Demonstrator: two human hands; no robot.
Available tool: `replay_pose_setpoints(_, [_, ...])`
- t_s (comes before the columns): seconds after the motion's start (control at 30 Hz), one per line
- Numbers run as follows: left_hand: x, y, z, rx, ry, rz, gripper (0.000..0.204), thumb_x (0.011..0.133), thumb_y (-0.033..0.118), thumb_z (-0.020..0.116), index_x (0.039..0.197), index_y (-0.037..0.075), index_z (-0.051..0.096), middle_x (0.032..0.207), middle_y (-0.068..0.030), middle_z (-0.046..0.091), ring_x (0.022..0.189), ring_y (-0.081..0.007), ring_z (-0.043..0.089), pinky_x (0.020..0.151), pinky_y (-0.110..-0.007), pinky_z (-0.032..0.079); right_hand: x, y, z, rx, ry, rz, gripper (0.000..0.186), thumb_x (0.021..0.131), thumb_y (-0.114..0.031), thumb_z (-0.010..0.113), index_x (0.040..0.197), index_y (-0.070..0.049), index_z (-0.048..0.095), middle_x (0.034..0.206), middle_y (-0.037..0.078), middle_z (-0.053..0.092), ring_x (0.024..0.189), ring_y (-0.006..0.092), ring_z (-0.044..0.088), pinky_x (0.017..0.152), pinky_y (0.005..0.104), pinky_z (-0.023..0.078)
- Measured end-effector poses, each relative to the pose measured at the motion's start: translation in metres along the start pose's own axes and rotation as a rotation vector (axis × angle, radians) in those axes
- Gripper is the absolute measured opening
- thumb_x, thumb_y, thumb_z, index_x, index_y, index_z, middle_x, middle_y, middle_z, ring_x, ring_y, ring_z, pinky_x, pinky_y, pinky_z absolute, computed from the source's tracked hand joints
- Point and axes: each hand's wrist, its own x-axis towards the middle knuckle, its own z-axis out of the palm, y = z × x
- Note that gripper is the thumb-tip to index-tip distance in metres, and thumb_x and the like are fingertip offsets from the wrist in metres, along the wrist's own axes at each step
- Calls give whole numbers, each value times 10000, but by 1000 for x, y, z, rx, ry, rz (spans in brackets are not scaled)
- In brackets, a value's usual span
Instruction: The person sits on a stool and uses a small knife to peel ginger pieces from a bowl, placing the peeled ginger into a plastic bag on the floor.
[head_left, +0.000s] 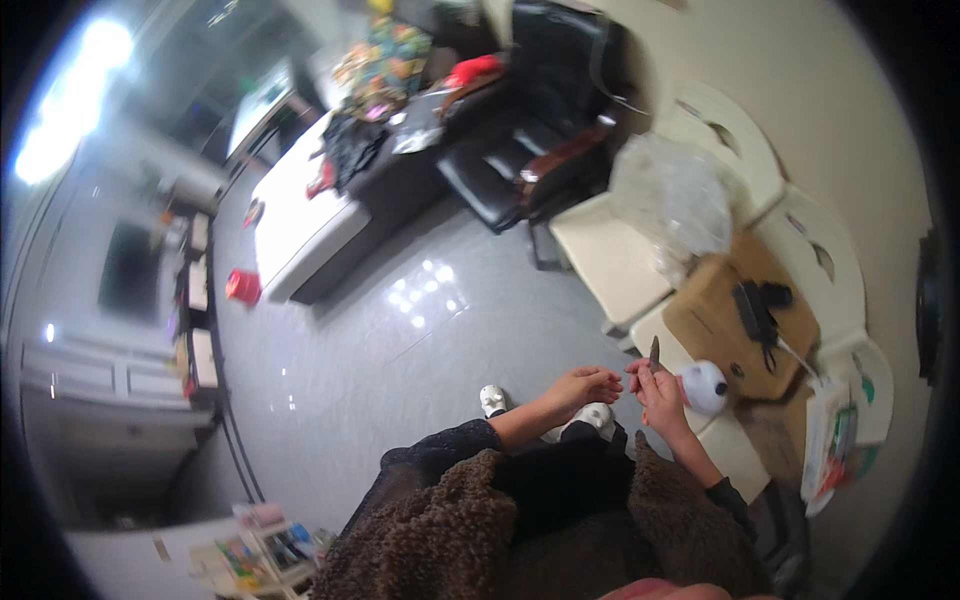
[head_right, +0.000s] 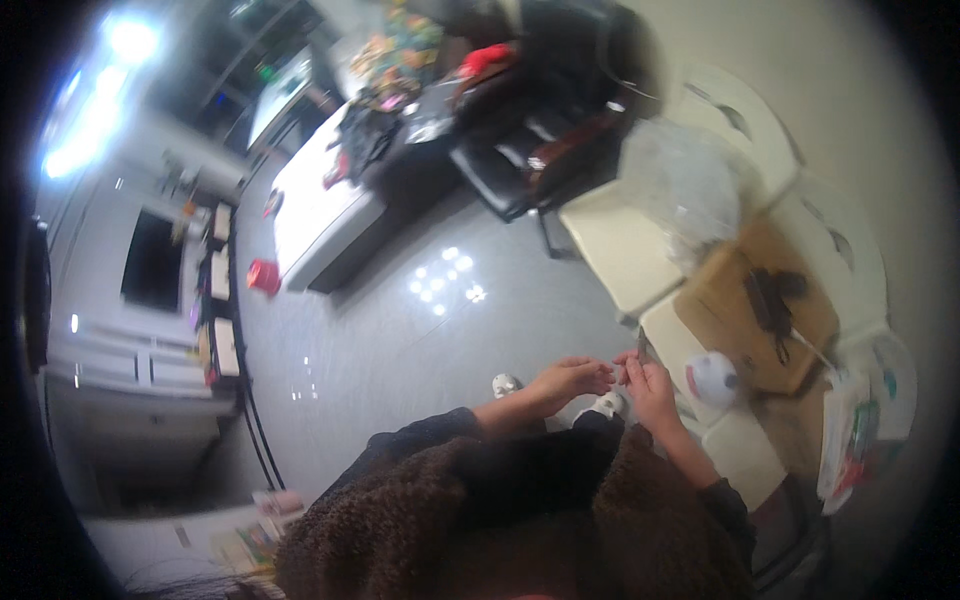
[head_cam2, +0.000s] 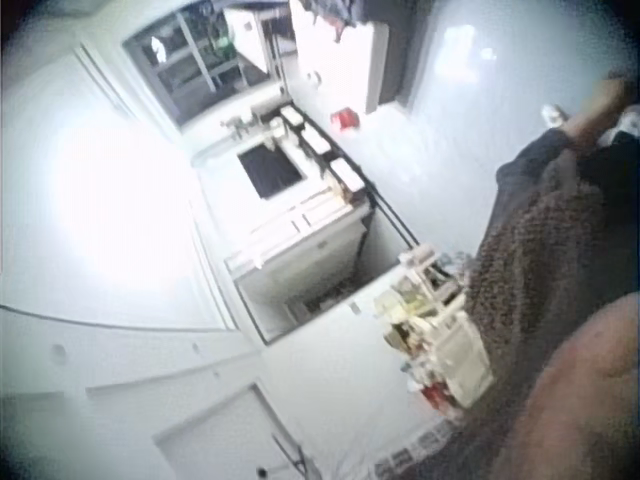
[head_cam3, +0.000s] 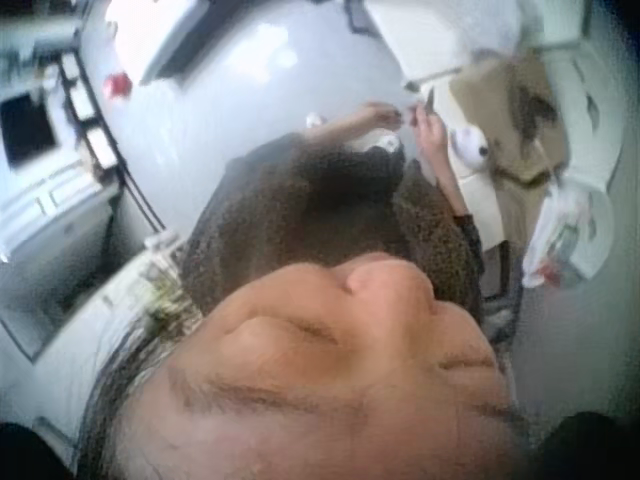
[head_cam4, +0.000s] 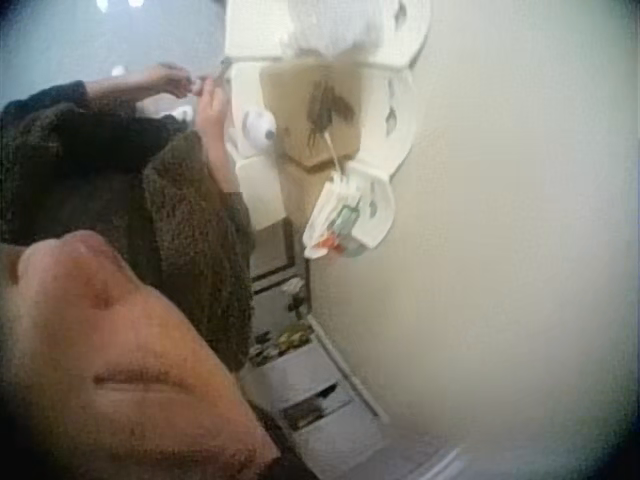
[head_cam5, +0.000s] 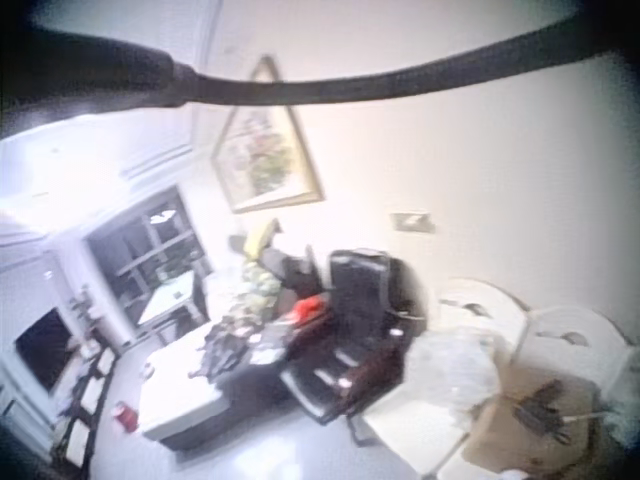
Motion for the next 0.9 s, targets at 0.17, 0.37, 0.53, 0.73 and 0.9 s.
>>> replay_pose_setpoints(0.17, [-71,25,-66,-241,-220,407,381,1048,259,385,1197,-36,574,1155,-109,629,993,-204,602,930,-331,470,30,-18,121,-174,-271,-76,249,1034,-188,465,1048,0,627,743,-16,548,627,56,450,579,228,376])
replay_pose_setpoints(0.37, [-200,35,-167,-566,-177,558,422,1041,342,384,1238,20,571,1254,-126,579,1000,-229,599,713,-314,518,39,-25,297,-424,-549,-292,283,1008,-108,447,1232,8,576,684,86,574,653,159,559,619,300,441])
replay_pose_setpoints(0.53, [-305,24,-231,-652,-1,760,479,1062,368,321,1288,-2,525,1282,-160,547,960,-256,612,679,-352,522,35,-19,422,-401,-745,-197,289,1017,-123,447,1250,1,566,678,58,563,625,135,547,581,279,433])
replay_pose_setpoints(0.73, [-408,22,-270,-805,203,973,463,1073,305,284,1305,-40,490,1309,-199,534,1144,-268,558,931,-390,502,48,-17,528,-105,-1077,310,325,1053,-204,384,1247,-12,560,657,-12,490,542,65,453,494,198,387])
replay_pose_setpoints(0.9, [-459,31,-275,-756,301,1129,478,1074,268,230,1313,-62,480,1385,-190,506,1307,-254,474,1146,-390,362,55,-18,582,192,-1153,521,373,1061,-253,389,1293,14,509,677,-5,477,510,46,363,471,193,334])
